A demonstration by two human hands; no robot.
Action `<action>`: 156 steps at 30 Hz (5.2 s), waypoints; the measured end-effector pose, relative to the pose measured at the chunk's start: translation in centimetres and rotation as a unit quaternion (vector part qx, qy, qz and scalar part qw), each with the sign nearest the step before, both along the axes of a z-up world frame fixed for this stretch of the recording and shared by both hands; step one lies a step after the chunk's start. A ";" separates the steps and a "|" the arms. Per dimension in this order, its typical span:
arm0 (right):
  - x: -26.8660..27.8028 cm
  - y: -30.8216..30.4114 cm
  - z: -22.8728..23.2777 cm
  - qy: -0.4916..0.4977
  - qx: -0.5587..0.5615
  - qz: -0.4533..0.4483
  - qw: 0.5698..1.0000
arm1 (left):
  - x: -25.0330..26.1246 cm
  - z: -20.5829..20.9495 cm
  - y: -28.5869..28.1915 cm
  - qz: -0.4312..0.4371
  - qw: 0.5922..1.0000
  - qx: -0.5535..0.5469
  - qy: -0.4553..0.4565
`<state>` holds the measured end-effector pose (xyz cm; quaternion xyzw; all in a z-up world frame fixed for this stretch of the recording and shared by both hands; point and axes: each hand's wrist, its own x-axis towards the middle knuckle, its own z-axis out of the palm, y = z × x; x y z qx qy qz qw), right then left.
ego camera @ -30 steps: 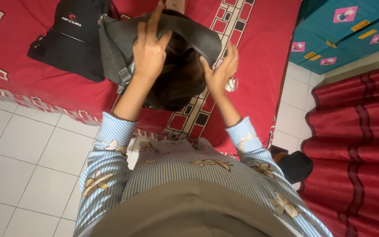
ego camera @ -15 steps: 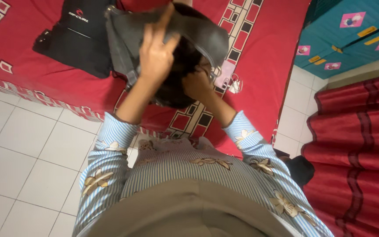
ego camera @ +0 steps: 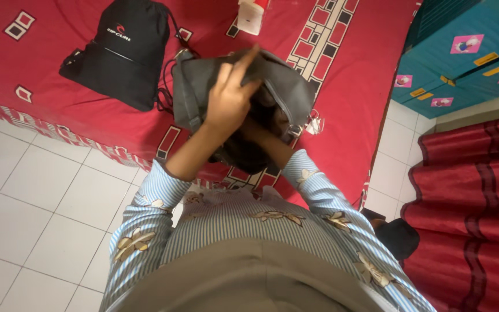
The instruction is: The person removes a phone, a small container, a charger, a hairbrush, and a pen from a grey handbag and places them into a wall-mounted wire basket. The person then removes a black tripod and a white cloth from a black drawstring bag and places them on a nearby cabinet and bed.
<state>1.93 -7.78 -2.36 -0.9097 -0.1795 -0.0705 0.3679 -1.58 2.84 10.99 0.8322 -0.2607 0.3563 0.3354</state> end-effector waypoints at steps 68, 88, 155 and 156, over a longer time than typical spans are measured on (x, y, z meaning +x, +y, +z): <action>-1.8 -12.9 5.1 0.047 0.829 0.037 0.556 | 7.6 -16.2 -3.8 -0.420 0.598 -0.258 0.632; -15.6 -13.0 5.2 0.020 0.642 0.009 0.767 | 1.4 -6.6 -7.5 -0.534 0.449 -0.640 0.322; -91.7 -42.5 8.4 -0.566 0.183 -0.737 0.321 | -85.5 1.8 -64.9 -0.880 -0.068 0.125 0.453; -93.2 -43.5 8.8 -0.575 0.162 -0.734 0.324 | -86.3 2.1 -65.5 -0.863 -0.077 0.152 0.475</action>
